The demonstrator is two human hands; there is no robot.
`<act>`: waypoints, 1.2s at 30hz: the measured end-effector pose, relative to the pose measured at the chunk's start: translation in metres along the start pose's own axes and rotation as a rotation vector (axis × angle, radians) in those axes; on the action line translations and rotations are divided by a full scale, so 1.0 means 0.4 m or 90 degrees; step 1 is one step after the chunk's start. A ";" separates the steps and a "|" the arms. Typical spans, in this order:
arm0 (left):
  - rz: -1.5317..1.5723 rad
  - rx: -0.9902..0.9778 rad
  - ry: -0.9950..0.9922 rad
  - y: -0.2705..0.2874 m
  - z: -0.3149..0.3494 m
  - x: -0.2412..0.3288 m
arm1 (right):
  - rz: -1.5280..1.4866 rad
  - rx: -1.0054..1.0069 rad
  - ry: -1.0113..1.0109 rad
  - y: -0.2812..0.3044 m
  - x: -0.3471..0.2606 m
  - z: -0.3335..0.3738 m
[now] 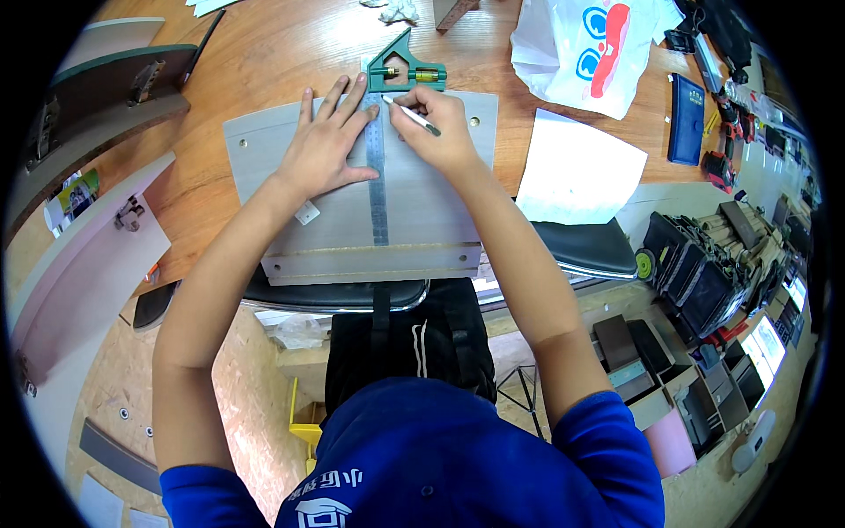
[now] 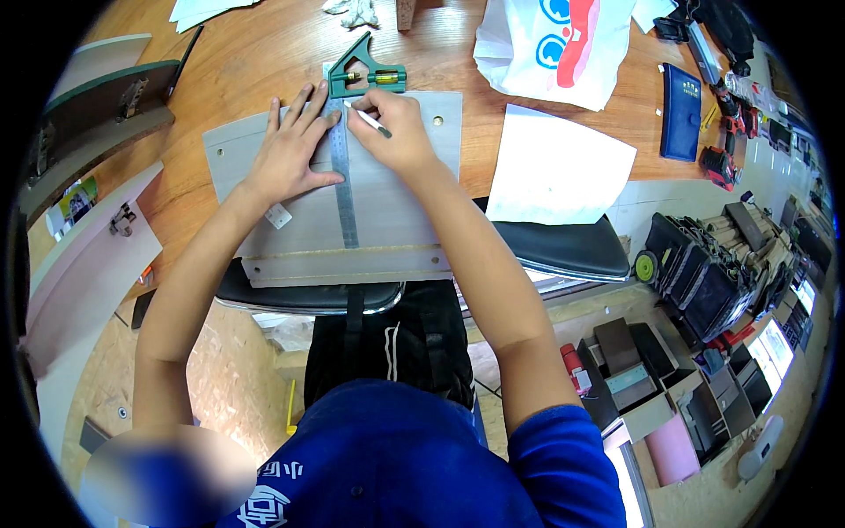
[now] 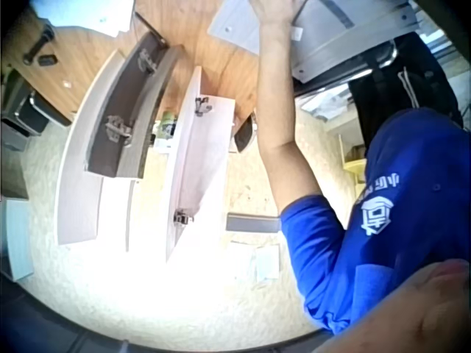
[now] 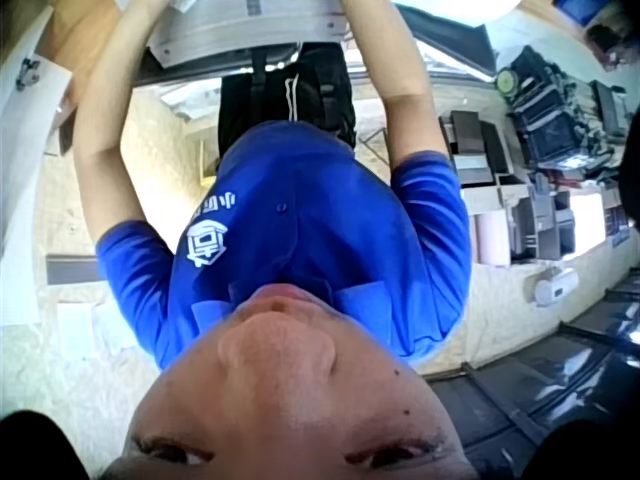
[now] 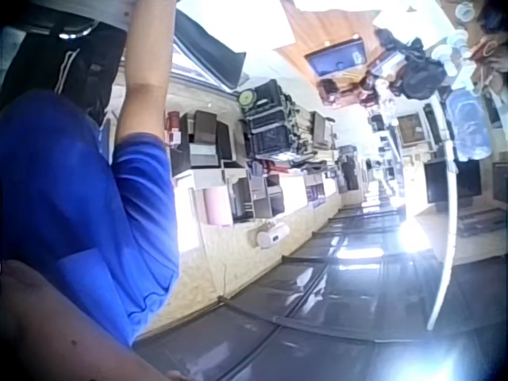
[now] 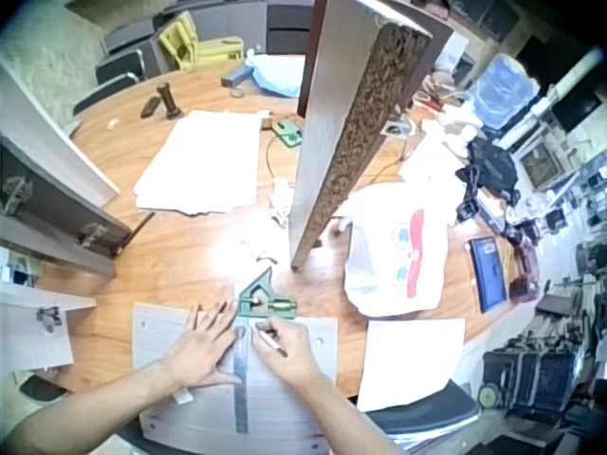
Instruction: The person uses a combination square and a pen to mark straight lines and points on a grey rectangular board. They repeatedly reposition the square to draw lines and make small marks at specific intervals on the board's surface.
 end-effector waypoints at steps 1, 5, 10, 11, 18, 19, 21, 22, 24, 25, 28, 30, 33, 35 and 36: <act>0.001 -0.002 -0.001 -0.001 0.001 0.001 | 0.023 -0.013 0.005 -0.002 0.004 0.017; 0.008 0.002 0.005 -0.007 0.008 -0.002 | 0.088 -0.058 -0.022 -0.011 0.030 0.157; 0.016 0.018 0.000 -0.013 0.009 -0.002 | 0.131 -0.013 0.027 -0.016 0.038 0.129; 0.012 0.018 -0.001 -0.012 0.009 -0.003 | 0.090 0.007 0.011 -0.018 0.036 0.094; 0.004 0.009 -0.009 -0.004 0.002 -0.003 | 0.035 0.029 -0.024 -0.023 0.037 0.079; 0.002 0.004 -0.004 -0.004 0.004 -0.004 | 0.077 0.014 -0.034 -0.029 0.036 0.126; -0.001 0.000 0.008 -0.003 0.008 -0.003 | 0.091 0.008 -0.055 -0.037 0.038 0.200; 0.002 0.000 0.009 -0.001 0.005 -0.004 | 0.061 0.019 -0.070 -0.041 0.045 0.232; 0.011 -0.010 0.012 -0.007 0.003 -0.003 | 0.046 0.046 -0.077 -0.047 0.028 0.231; 0.011 -0.008 0.012 -0.008 0.003 -0.005 | 0.062 0.062 -0.066 -0.047 0.023 0.211; 0.007 -0.001 0.005 -0.008 0.003 -0.004 | 0.040 0.101 0.000 -0.039 0.016 0.101; 0.003 0.004 -0.002 -0.006 -0.003 -0.003 | 0.026 0.130 0.014 -0.037 0.020 0.036; -0.001 -0.007 0.002 0.001 -0.002 -0.003 | 0.034 0.142 -0.032 -0.039 0.010 0.014; 0.004 0.000 0.002 -0.002 0.002 -0.004 | 0.064 0.116 -0.045 -0.043 0.023 0.085; 0.007 0.004 0.002 -0.006 0.005 -0.004 | 0.081 0.101 -0.051 -0.048 0.032 0.125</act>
Point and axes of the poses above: each hand's wrist, its own z-axis away from the middle knuckle, its own y-axis out of the back of the hand, x = y × z, the point moved 4 cm from there along -z, towards the middle knuckle, and after that the axes turned 7 degrees about -z, right-handed, at the moved point
